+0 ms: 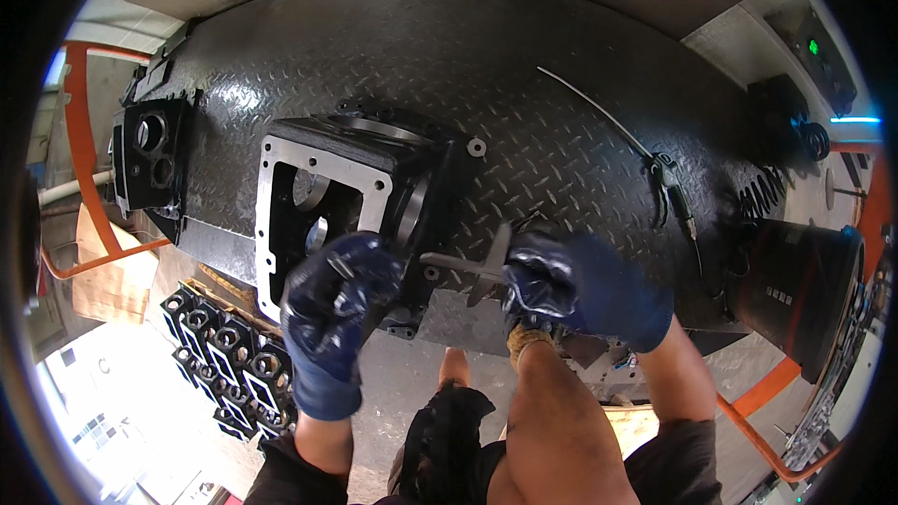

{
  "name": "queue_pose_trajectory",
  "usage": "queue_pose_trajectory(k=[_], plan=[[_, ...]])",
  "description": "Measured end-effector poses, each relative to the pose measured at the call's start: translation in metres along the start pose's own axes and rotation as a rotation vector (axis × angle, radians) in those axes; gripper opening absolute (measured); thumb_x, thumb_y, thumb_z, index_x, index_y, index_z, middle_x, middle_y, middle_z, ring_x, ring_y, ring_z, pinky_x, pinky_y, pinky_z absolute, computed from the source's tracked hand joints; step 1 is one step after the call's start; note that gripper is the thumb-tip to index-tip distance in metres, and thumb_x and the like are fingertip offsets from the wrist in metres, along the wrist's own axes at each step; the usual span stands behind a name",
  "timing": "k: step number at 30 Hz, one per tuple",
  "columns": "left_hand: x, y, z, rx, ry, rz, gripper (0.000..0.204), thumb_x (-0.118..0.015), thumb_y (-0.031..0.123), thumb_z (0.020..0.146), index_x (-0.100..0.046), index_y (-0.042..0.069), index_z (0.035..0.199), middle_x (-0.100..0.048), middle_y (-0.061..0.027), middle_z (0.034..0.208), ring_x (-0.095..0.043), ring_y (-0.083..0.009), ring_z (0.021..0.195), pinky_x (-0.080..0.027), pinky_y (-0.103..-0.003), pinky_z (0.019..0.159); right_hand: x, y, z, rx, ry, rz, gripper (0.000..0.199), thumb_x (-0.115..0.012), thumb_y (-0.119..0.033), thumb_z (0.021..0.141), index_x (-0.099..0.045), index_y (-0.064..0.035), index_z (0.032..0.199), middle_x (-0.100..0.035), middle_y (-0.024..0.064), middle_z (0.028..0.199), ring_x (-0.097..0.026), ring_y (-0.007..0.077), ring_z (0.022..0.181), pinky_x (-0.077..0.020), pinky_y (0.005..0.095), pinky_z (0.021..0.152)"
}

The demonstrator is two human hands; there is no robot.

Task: The person uses a vernier caliper to measure the internal and external dimensions of a large black metal casting on a workbench. They insert the tool into various openings, adjust the slider to fit the features, and then hold the caliper up to read the measurement scale several times.

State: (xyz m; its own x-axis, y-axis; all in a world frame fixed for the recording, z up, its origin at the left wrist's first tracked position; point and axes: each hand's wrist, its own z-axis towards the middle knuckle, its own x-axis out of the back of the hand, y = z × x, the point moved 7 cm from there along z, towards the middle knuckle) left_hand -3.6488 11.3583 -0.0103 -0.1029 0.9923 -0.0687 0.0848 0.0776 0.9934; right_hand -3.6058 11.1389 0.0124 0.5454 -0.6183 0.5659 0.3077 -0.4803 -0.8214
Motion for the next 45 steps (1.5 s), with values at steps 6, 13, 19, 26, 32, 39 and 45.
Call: queue_pose_trajectory(k=[6, 13, 19, 26, 32, 39, 45], plan=[[-0.019, 0.013, 0.026, 0.055, -0.363, 0.356, 0.027, -0.064, 0.000, 0.081, -0.064, 0.000, 0.108, -0.067, -0.0163, 0.096, -0.067, -0.0159, 0.083, -0.052, -0.028, 0.071, 0.017, -0.034, 0.028, 0.219, -0.182, -0.625, 0.037, -0.067, -0.012, 0.072, -0.063, -0.0068, 0.108, -0.064, 0.0151, 0.091, -0.064, 0.0298, 0.080, -0.0501, 0.0348, 0.078], [-0.020, -0.010, 0.015, 0.311, -0.439, 0.304, 0.024, -0.069, 0.004, 0.080, -0.064, -0.003, 0.102, -0.067, -0.0146, 0.090, -0.063, -0.0122, 0.079, -0.050, -0.026, 0.069, 0.009, -0.036, 0.053, 0.495, -0.242, -0.806, 0.033, -0.069, -0.021, 0.069, -0.066, -0.0102, 0.100, -0.063, 0.0037, 0.088, -0.059, 0.0218, 0.087, -0.0474, 0.0317, 0.076], [-0.020, -0.016, 0.021, 0.230, -0.299, 0.107, 0.020, -0.065, -0.002, 0.080, -0.065, -0.002, 0.100, -0.066, -0.0114, 0.089, -0.062, -0.0116, 0.079, -0.050, -0.027, 0.070, 0.003, -0.078, 0.089, 0.386, -0.239, -1.004, 0.020, -0.066, -0.018, 0.078, -0.067, -0.0080, 0.096, -0.065, 0.0059, 0.084, -0.063, 0.0233, 0.086, -0.0492, 0.0352, 0.078], [0.014, -0.040, 0.001, 0.221, -0.184, -0.067, 0.016, -0.065, 0.004, 0.080, -0.063, -0.001, 0.095, -0.062, -0.0096, 0.084, -0.061, -0.0170, 0.074, -0.049, -0.029, 0.067, 0.026, -0.061, 0.053, 0.278, 0.236, 0.104, 0.042, -0.063, -0.023, 0.087, -0.056, 0.0000, 0.121, -0.059, 0.0171, 0.118, -0.059, 0.0254, 0.110, -0.0487, 0.0383, 0.092], [-0.004, 0.001, 0.032, -0.074, -0.396, 0.295, 0.017, -0.067, 0.011, 0.079, -0.064, 0.003, 0.093, -0.060, -0.0146, 0.077, -0.058, -0.0299, 0.064, -0.047, -0.033, 0.061, 0.015, -0.060, 0.080, 0.137, 0.188, 0.614, 0.025, -0.058, -0.008, 0.088, -0.063, 0.0020, 0.110, -0.065, 0.0167, 0.108, -0.063, 0.0248, 0.101, -0.0512, 0.0382, 0.089], [0.006, 0.024, 0.069, -0.519, -0.313, 0.138, 0.025, -0.067, 0.014, 0.075, -0.065, 0.001, 0.096, -0.064, -0.0146, 0.087, -0.063, -0.0309, 0.075, -0.050, -0.037, 0.068, 0.019, -0.081, 0.102, 0.318, 0.151, 0.419, 0.021, -0.052, -0.003, 0.091, -0.063, 0.0057, 0.107, -0.067, 0.0184, 0.102, -0.066, 0.0244, 0.091, -0.0532, 0.0329, 0.080], [0.016, 0.027, 0.088, -0.686, -0.200, 0.638, 0.025, -0.067, 0.003, 0.076, -0.067, 0.006, 0.100, -0.064, -0.0124, 0.097, -0.061, -0.0318, 0.088, -0.048, -0.041, 0.083, 0.032, -0.100, 0.115, 0.276, 0.172, 0.081, 0.021, -0.054, 0.001, 0.089, -0.063, 0.0052, 0.107, -0.067, 0.0173, 0.102, -0.065, 0.0227, 0.093, -0.0520, 0.0333, 0.083]])
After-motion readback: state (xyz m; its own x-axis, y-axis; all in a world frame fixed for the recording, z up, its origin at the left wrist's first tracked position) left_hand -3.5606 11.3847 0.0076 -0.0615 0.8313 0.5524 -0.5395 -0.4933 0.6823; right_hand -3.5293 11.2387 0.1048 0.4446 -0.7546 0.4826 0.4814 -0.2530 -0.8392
